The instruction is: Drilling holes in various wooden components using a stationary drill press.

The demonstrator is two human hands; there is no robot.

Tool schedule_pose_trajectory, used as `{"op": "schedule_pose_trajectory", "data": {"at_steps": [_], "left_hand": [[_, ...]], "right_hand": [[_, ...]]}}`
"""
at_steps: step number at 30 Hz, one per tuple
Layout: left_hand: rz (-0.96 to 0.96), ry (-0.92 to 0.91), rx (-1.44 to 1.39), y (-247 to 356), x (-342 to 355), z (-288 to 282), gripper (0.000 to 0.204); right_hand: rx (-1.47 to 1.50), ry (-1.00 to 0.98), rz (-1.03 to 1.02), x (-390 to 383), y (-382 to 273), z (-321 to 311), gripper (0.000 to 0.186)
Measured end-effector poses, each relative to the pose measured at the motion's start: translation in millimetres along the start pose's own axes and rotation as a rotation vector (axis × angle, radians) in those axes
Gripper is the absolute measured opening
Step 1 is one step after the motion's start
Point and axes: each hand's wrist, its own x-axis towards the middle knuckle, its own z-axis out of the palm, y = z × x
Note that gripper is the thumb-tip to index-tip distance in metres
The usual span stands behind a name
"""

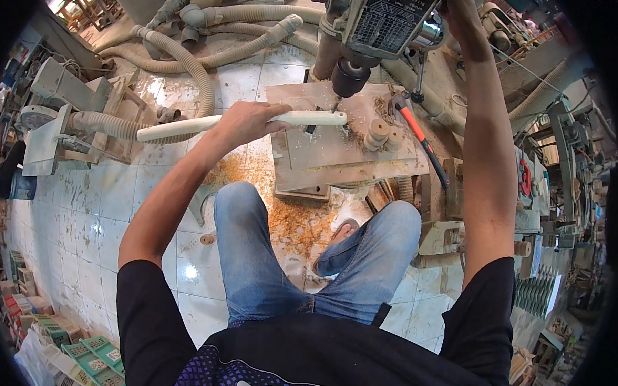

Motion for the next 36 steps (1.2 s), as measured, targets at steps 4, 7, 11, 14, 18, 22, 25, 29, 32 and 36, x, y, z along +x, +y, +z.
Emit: {"op": "schedule_pose_trajectory", "data": {"at_steps": [4, 7, 11, 14, 18, 22, 25, 29, 32, 36], "left_hand": [[0.010, 0.026, -0.010, 0, 0, 1, 0.040], [0.019, 0.030, 0.000, 0, -1, 0, 0.040], [0.021, 0.063, -0.023, 2, -2, 0, 0.039], [0.013, 0.059, -0.036, 3, -2, -1, 0.039], [0.014, 0.035, -0.024, 2, -1, -1, 0.040], [0.024, 0.040, -0.011, 1, -1, 1, 0.041], [0.026, 0.044, 0.003, 0, -1, 2, 0.042], [0.020, 0.039, 0.007, 1, -2, 2, 0.042], [0.000, 0.044, -0.016, 4, -2, 1, 0.039], [-0.015, 0.032, -0.029, 5, -3, -1, 0.040]], "right_hand": [[0.004, 0.000, -0.005, 0, -1, 0, 0.028], [0.006, 0.003, -0.008, -2, -2, 1, 0.028], [0.022, 0.050, -0.022, -6, -7, 2, 0.028], [-0.083, 0.024, -0.079, -3, -13, 0, 0.026], [0.009, 0.058, -0.019, 2, -9, -4, 0.026], [-0.017, 0.054, -0.046, 8, 1, -13, 0.027], [-0.020, 0.055, -0.062, 12, 7, -21, 0.027], [-0.020, 0.055, -0.081, 15, 11, -26, 0.028], [-0.021, 0.052, -0.093, 13, 11, -26, 0.029], [0.027, 0.035, -0.167, 8, 12, -27, 0.031]]}}
